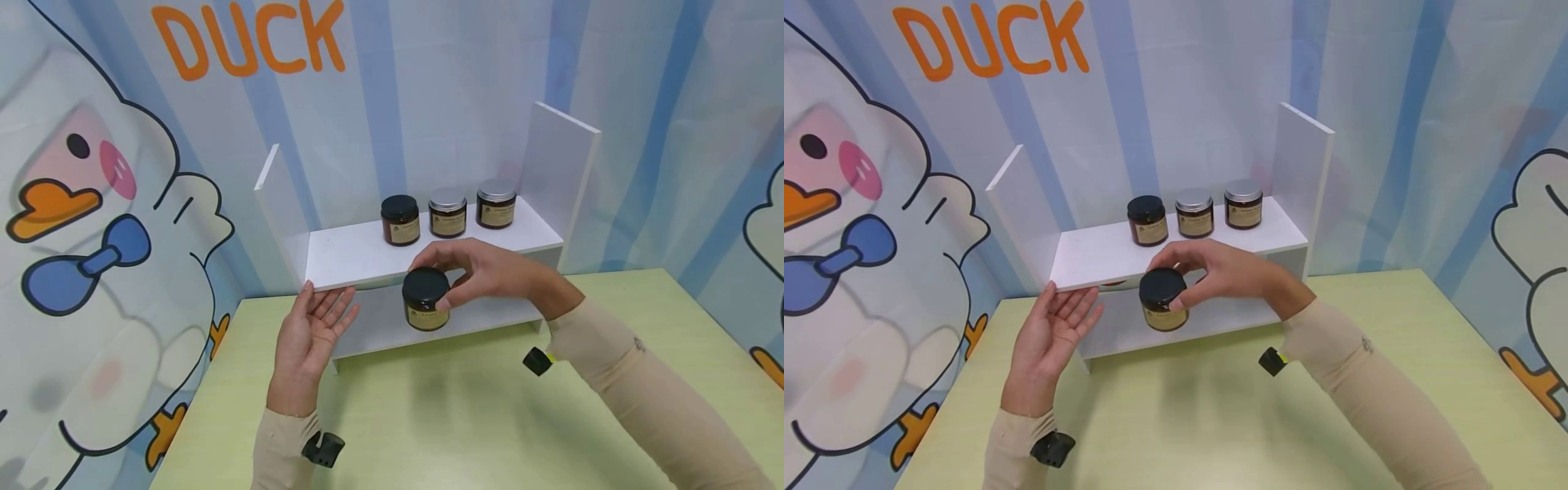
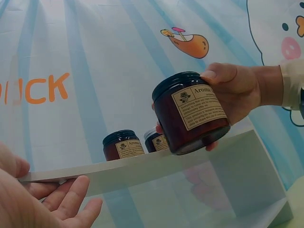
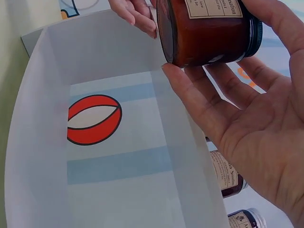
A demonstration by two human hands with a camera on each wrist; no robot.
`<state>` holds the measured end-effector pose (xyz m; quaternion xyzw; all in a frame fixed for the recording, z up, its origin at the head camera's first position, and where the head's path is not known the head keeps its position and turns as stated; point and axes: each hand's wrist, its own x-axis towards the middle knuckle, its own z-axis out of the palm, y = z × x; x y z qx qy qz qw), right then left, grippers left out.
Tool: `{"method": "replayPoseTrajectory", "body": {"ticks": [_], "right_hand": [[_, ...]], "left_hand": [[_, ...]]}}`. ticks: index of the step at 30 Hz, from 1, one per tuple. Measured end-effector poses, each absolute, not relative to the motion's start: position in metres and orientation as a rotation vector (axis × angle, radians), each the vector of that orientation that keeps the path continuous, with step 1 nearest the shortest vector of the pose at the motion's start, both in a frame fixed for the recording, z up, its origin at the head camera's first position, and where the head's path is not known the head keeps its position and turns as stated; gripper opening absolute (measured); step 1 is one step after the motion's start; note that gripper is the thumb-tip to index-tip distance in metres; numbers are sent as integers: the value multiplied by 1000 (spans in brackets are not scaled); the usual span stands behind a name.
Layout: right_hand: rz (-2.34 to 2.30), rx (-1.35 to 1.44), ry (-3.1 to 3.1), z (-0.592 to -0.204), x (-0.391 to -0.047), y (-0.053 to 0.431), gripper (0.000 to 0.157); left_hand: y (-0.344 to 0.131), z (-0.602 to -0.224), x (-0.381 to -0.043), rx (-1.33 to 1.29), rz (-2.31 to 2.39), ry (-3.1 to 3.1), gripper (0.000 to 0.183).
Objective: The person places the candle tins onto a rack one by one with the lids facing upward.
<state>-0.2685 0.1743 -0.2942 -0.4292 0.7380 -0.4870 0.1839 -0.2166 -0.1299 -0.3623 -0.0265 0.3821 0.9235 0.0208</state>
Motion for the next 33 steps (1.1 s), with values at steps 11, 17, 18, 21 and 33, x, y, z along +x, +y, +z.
{"method": "replayPoseTrajectory", "body": {"ticks": [11,17,18,21,33], "right_hand": [[-1288,-1261,2098,-278,-280,168,56],[-1269,-1323,2069,-271,-285,165,57],[-1263,-1330,2067,-269,-286,164,57],[-1253,-1352,2057,-265,-289,161,57],[-1219,-1446,2012,-254,-299,151,54]], "left_hand": [[-130,-362,-217,-90,2868,1184,49],[-130,-362,-217,-86,2867,1187,49],[-130,-362,-217,-85,2868,1185,49],[-131,-363,-216,-76,2871,1181,49],[-130,-363,-217,-80,2872,1196,50]]}}
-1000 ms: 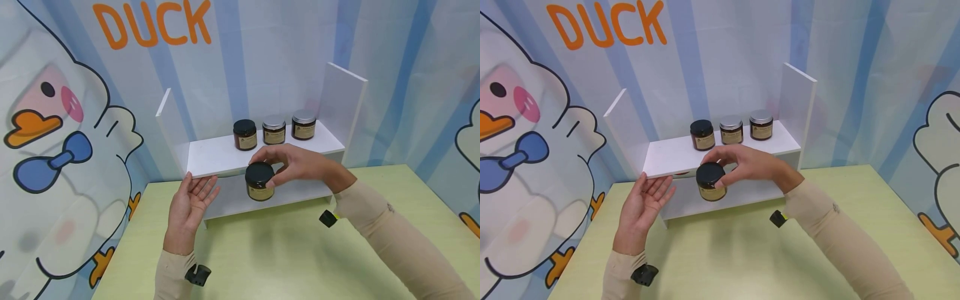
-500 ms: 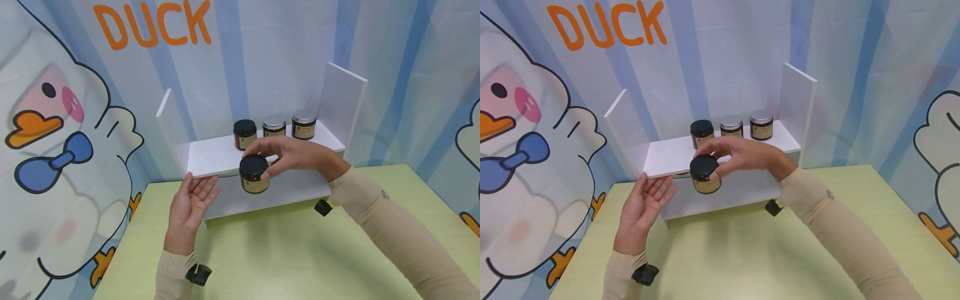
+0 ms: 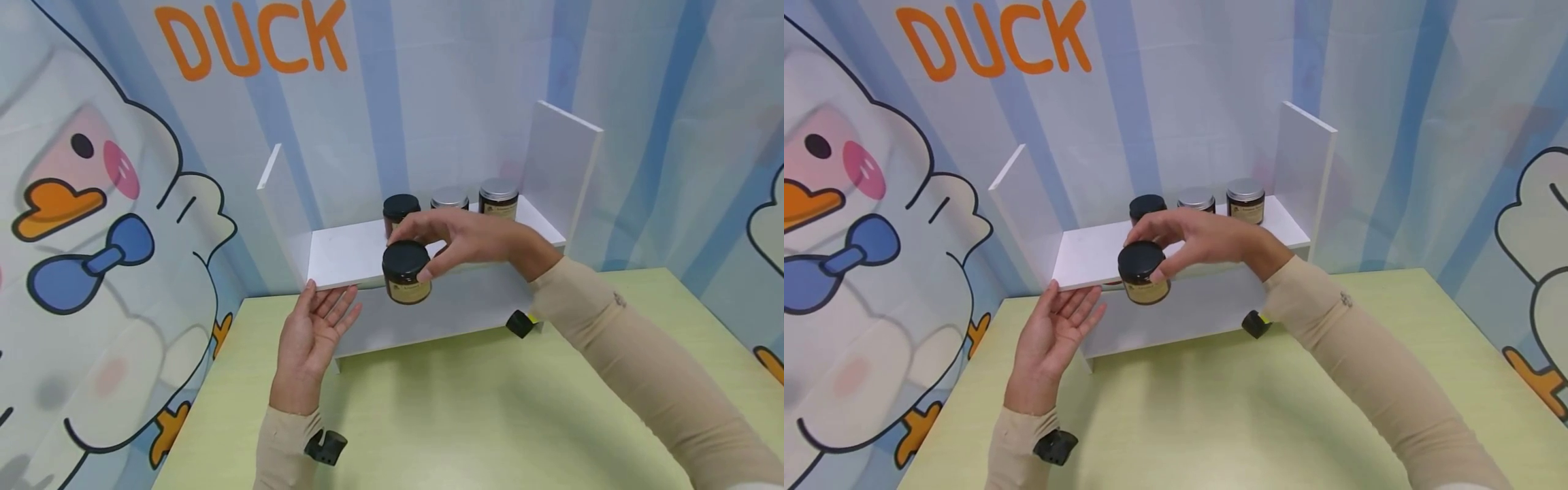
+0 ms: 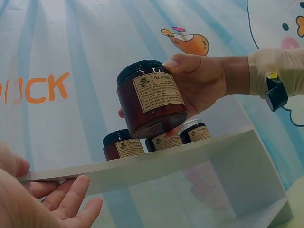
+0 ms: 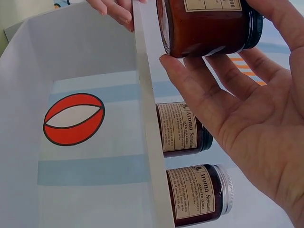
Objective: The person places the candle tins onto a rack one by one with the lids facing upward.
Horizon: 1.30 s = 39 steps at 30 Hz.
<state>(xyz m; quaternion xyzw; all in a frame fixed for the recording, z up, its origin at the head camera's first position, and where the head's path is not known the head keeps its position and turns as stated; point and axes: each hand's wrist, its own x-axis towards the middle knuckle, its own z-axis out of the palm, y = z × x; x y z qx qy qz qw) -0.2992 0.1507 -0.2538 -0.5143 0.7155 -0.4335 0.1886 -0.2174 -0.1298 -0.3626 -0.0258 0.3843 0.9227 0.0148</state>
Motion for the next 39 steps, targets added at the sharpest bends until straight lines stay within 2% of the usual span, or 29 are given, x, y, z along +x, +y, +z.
{"method": "replayPoseTrajectory", "body": {"ticks": [39], "right_hand": [[-1194,-1464,1939,-228,-321,122,47]], "left_hand": [[-132,-365,-218,-58,2863,1198,52]]}}
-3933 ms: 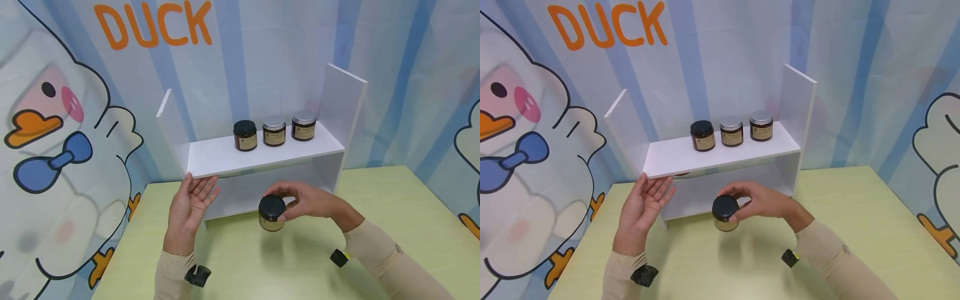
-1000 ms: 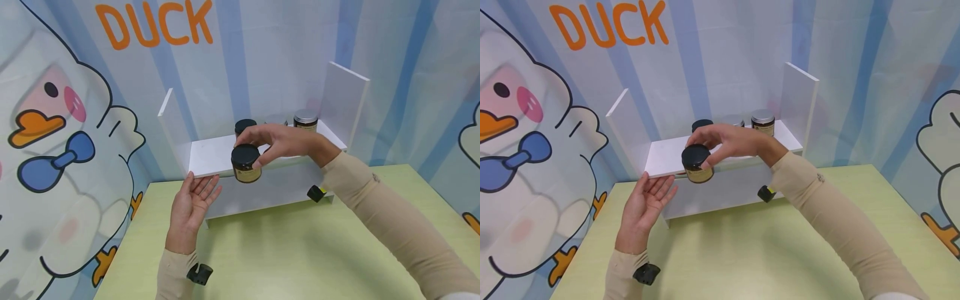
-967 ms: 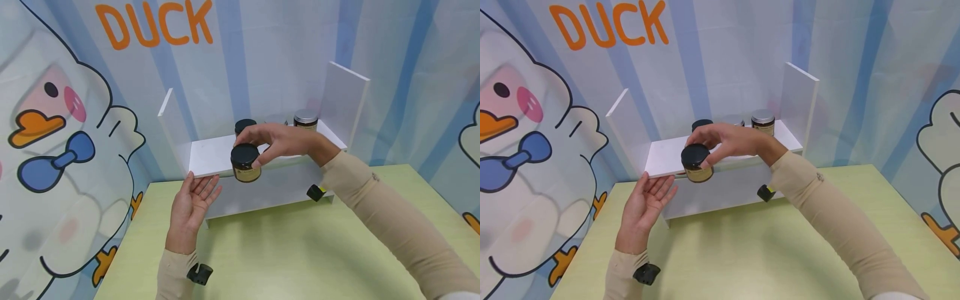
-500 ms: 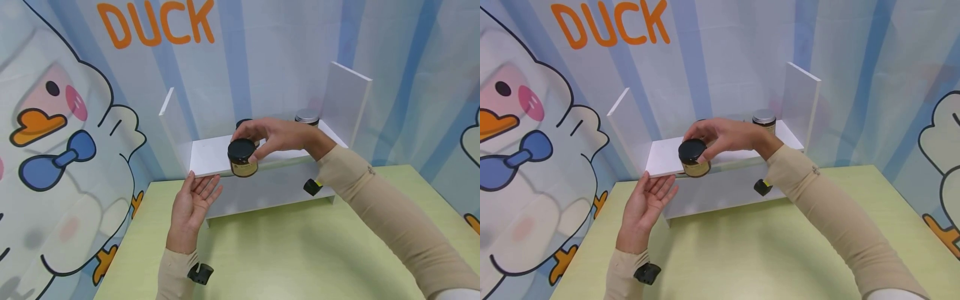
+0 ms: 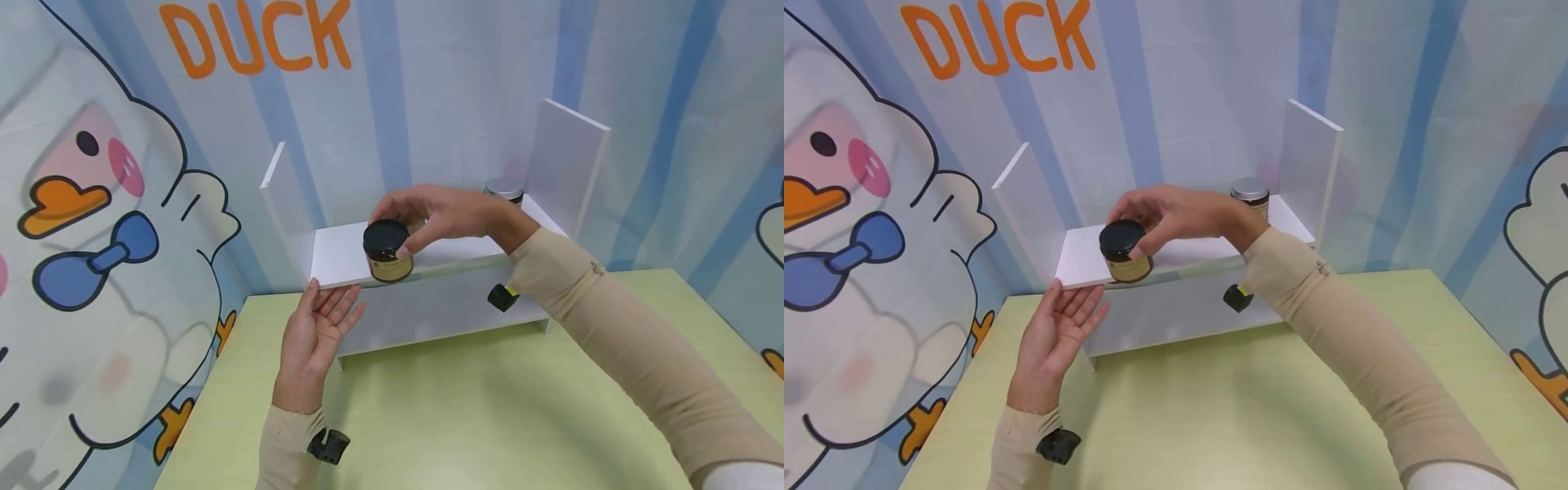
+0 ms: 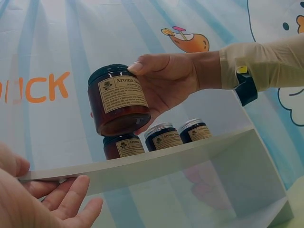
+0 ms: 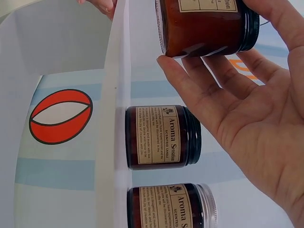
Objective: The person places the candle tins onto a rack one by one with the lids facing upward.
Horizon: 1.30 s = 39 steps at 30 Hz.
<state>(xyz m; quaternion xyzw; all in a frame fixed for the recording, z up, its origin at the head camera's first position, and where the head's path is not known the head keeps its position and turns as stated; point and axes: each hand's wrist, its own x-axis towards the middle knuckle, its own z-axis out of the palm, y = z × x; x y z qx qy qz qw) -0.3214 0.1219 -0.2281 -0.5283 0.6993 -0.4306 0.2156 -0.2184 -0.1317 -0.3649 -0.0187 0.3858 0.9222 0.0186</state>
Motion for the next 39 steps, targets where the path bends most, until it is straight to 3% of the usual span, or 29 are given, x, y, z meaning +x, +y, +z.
{"method": "replayPoseTrajectory", "body": {"ticks": [39], "right_hand": [[-1064,-1398,2116,-206,-346,87,48]], "left_hand": [[-131,-362,-218,-92,2872,1178,48]]}}
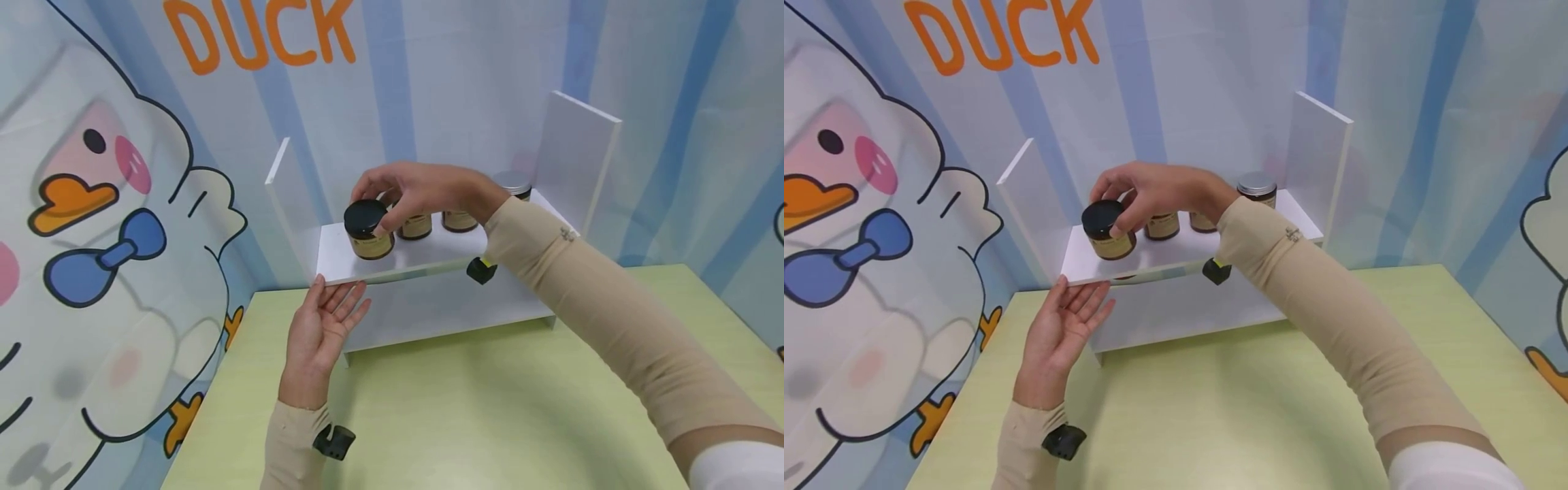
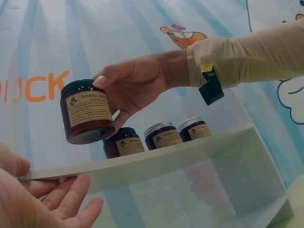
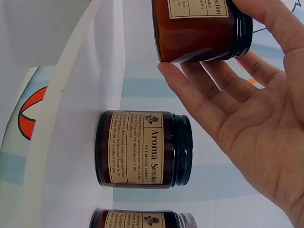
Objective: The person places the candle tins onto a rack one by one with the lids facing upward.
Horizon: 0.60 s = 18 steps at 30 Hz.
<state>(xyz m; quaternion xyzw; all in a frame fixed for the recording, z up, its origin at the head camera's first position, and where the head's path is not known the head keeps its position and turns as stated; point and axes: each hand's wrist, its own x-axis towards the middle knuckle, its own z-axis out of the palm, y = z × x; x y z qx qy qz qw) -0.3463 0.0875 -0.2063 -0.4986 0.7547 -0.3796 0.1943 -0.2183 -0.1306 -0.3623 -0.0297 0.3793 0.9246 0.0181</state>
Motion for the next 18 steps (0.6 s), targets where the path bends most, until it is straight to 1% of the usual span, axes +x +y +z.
{"method": "replayPoseTrajectory", "body": {"ticks": [18], "right_hand": [[-1062,-1341,2152,-201,-358,77,50]], "left_hand": [[-132,-363,-219,-105,2884,1177,48]]}}
